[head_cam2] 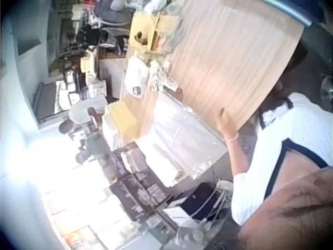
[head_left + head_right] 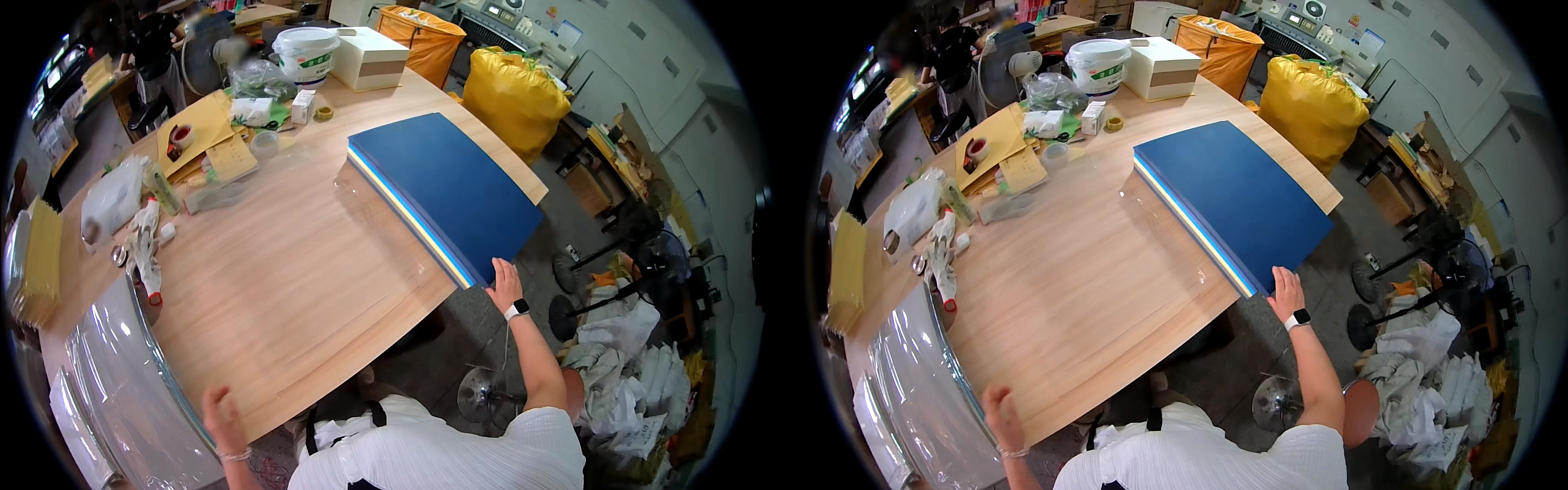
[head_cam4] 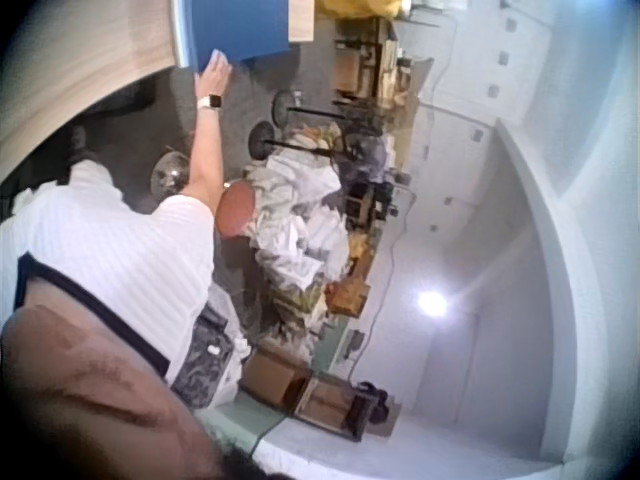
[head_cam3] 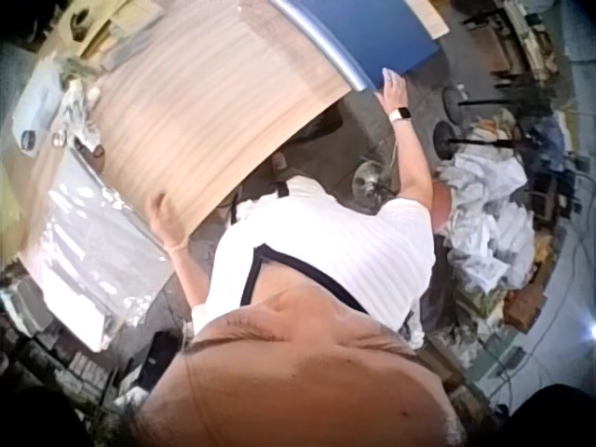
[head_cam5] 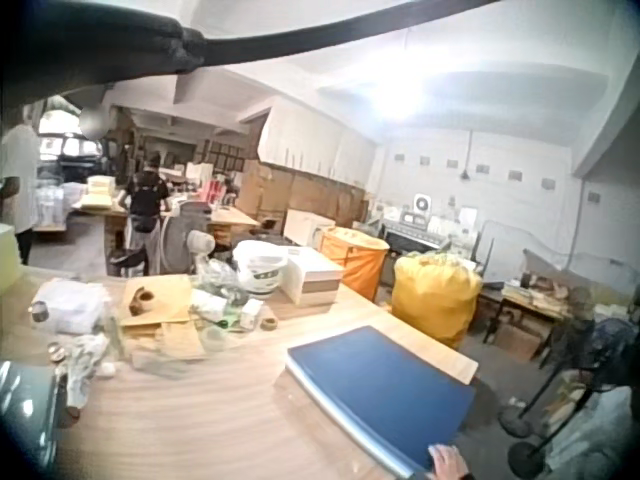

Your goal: The person wraps various colored boards (yellow, white, blue, grey) in clear plastic bags on a wooden table. They pick up a board, place it into a plastic bag, and smooth the plastic over the surface before stacking the wrapped item.

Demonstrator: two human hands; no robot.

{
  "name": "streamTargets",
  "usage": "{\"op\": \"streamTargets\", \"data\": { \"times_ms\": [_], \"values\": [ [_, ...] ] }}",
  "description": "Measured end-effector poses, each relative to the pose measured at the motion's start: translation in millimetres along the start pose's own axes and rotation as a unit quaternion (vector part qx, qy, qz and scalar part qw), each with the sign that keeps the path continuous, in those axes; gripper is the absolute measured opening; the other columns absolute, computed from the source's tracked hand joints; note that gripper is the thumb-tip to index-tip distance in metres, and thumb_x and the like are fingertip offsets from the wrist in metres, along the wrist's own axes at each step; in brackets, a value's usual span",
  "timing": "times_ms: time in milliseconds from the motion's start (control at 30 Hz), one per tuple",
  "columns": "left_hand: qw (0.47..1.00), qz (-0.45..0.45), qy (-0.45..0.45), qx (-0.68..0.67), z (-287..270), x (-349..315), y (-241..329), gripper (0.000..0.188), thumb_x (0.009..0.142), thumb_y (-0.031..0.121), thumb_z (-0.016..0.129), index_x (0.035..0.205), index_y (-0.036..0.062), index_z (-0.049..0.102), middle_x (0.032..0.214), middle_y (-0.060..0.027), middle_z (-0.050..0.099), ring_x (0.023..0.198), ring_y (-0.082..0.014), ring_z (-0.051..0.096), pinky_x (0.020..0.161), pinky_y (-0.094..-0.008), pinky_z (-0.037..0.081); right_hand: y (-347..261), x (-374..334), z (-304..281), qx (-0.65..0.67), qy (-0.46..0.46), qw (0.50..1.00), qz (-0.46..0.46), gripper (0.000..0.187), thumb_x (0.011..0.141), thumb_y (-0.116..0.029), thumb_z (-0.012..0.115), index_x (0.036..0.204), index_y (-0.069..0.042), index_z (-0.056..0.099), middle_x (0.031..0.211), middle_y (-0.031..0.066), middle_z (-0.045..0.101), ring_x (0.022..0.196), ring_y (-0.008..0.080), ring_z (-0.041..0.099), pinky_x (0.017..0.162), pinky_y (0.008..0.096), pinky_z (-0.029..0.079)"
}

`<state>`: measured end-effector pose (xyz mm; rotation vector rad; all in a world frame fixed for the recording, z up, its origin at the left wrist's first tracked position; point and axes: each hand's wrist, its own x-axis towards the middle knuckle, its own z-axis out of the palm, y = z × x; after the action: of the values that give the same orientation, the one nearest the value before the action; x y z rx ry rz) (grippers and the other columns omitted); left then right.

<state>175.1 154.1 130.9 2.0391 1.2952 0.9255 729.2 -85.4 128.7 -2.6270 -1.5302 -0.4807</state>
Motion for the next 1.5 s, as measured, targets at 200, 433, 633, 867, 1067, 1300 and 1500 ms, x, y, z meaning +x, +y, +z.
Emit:
{"op": "streamTargets", "data": {
  "times_ms": [200,433,633,867,1067,1300,1500],
  "values": [
    [0.956,0.033,-0.22,-0.192,143,36,127,0.011,0.082,0.001,0.047,0.092,-0.0016,0.052,0.082,-0.0125,0.062,0.08,-0.02,0.061,0.073,-0.0292,0.047,51,54,-37,0.139,0.085,0.978,-0.133,0.03,0.069,-0.013,0.064,0.095,-0.004,0.051,0.091,0.0086,0.058,0.084,0.0271,0.057,0.082,0.0395,0.044],
    [0.433,-0.442,-0.486,-0.617,396,124,304,0.063,0.079,0.05,0.049,0.121,0.0053,0.036,0.125,-0.0144,0.04,0.11,-0.0297,0.043,0.085,-0.0455,0.038,76,87,-79,0.144,0.067,0.979,-0.125,0.026,0.067,-0.018,0.066,0.086,-0.005,0.054,0.082,0.0102,0.059,0.073,0.0267,0.057,0.066,0.035,0.046],
    [0.672,-0.369,-0.312,-0.561,468,128,326,0.026,0.073,0.006,0.055,0.096,-0.0019,0.046,0.09,-0.013,0.056,0.076,-0.0259,0.059,0.058,-0.042,0.052,89,56,-71,0.283,0.059,0.94,-0.183,0.042,0.062,-0.028,0.071,0.093,-0.005,0.055,0.101,0.0107,0.055,0.095,0.0268,0.052,0.082,0.035,0.042],
    [0.624,-0.381,-0.373,-0.571,369,198,342,0.024,0.074,0.005,0.054,0.096,-0.0031,0.049,0.093,-0.0118,0.056,0.084,-0.0224,0.057,0.08,-0.0338,0.048,253,81,-23,0.351,0.132,0.892,0.253,0.019,0.081,-0.019,0.053,0.081,0.0,0.057,0.082,0.0105,0.058,0.073,0.0212,0.055,0.067,0.0325,0.043],
    [0.619,-0.424,-0.413,-0.517,285,235,287,0.029,0.075,0.008,0.054,0.099,-0.0056,0.048,0.094,-0.0157,0.057,0.084,-0.0247,0.059,0.079,-0.0358,0.049,232,159,42,0.639,-0.406,0.569,0.321,0.076,0.082,-0.058,0.036,0.118,0.009,0.034,0.117,0.0255,0.045,0.101,0.0337,0.052,0.082,0.0395,0.042],
    [0.613,-0.435,-0.406,-0.519,256,227,246,0.03,0.076,0.009,0.054,0.1,-0.0071,0.048,0.09,-0.0157,0.059,0.08,-0.0238,0.061,0.073,-0.0341,0.052,152,211,47,0.507,-0.532,0.566,0.373,0.093,0.075,-0.07,0.032,0.123,0.01,0.027,0.12,0.0282,0.039,0.113,0.0375,0.039,0.094,0.0452,0.032],
    [0.737,-0.373,-0.417,-0.38,270,200,210,0.035,0.076,0.014,0.057,0.106,-0.0014,0.049,0.099,-0.013,0.056,0.085,-0.0204,0.059,0.072,-0.0318,0.051,135,216,63,0.563,-0.484,0.563,0.364,0.076,0.079,-0.065,0.032,0.119,-0.001,0.041,0.12,0.0133,0.045,0.103,0.0238,0.049,0.08,0.0368,0.043]
  ]
}}
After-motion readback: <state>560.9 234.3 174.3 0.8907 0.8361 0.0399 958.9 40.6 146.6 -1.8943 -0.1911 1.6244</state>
